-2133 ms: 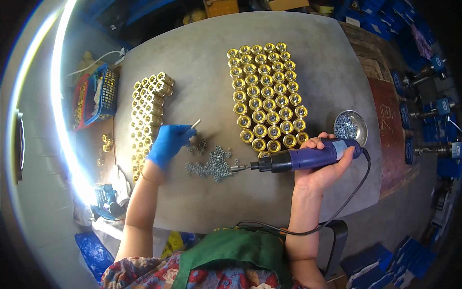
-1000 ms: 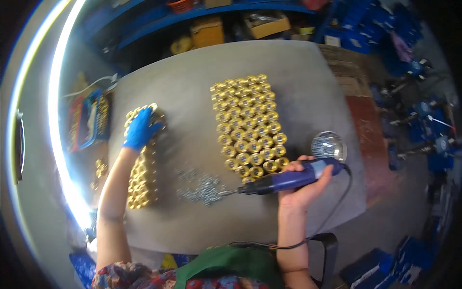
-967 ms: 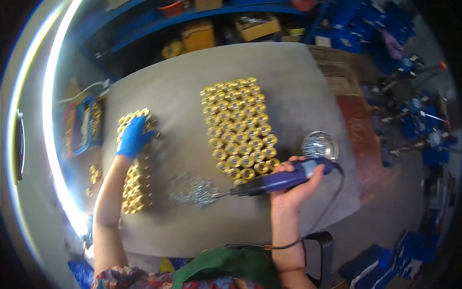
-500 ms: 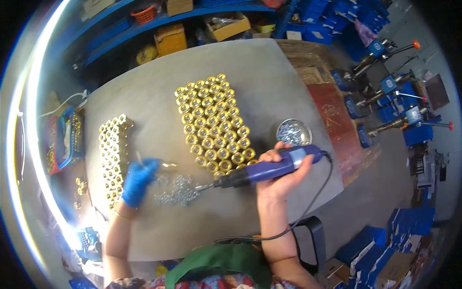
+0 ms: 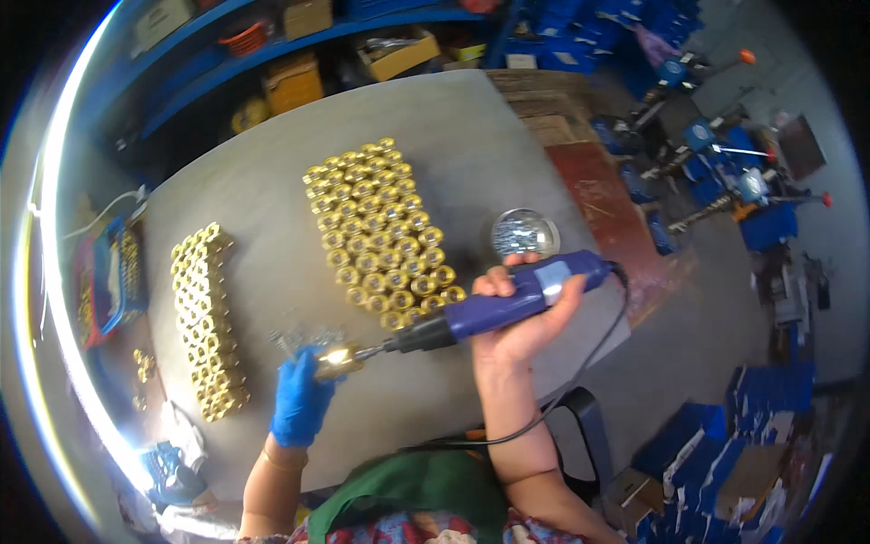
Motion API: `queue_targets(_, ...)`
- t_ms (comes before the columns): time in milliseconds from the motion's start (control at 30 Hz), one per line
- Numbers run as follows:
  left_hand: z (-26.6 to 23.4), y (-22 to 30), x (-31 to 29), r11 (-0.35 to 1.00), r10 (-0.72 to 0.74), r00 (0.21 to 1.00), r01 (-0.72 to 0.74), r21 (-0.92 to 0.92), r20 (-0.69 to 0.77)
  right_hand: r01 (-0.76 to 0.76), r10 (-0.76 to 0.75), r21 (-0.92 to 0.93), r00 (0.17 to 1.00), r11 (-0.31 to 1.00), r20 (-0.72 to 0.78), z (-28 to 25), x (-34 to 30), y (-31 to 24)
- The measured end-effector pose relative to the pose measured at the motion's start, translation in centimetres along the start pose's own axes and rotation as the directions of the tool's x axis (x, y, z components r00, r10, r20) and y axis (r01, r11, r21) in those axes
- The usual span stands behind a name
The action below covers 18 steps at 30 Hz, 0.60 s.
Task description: Fastening small screws into brass components using an electric screwdriver.
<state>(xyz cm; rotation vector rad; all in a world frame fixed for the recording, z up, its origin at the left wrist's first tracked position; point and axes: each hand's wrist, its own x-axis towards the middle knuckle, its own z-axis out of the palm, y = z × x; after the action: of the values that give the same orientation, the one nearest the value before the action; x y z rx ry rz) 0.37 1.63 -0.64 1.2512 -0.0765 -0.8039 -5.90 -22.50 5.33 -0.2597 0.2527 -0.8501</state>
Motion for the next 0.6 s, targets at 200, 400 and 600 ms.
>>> queue_targets(200, -1.0, -0.9, -0.6, 0.990, -0.056, 0.977, 0.028, -0.140, -0.204, -0.004, 0.004, -0.051, 1.000, 0.999, -0.002, 0.1, 0.0, 0.8)
queue_targets(400, 0.5, -1.3, -0.2, 0.987, 0.011, 0.980, -0.042, -0.153, -0.200, 0.033, -0.033, -0.086, 0.999, 0.996, 0.003, -0.3, 0.0, 0.6)
queue_targets(600, 0.7, -1.2, -0.5, 0.997, 0.006, 0.979, -0.021, -0.070, -0.206, 0.039, -0.038, -0.091, 0.999, 0.995, 0.007, -0.1, 0.1, 0.4)
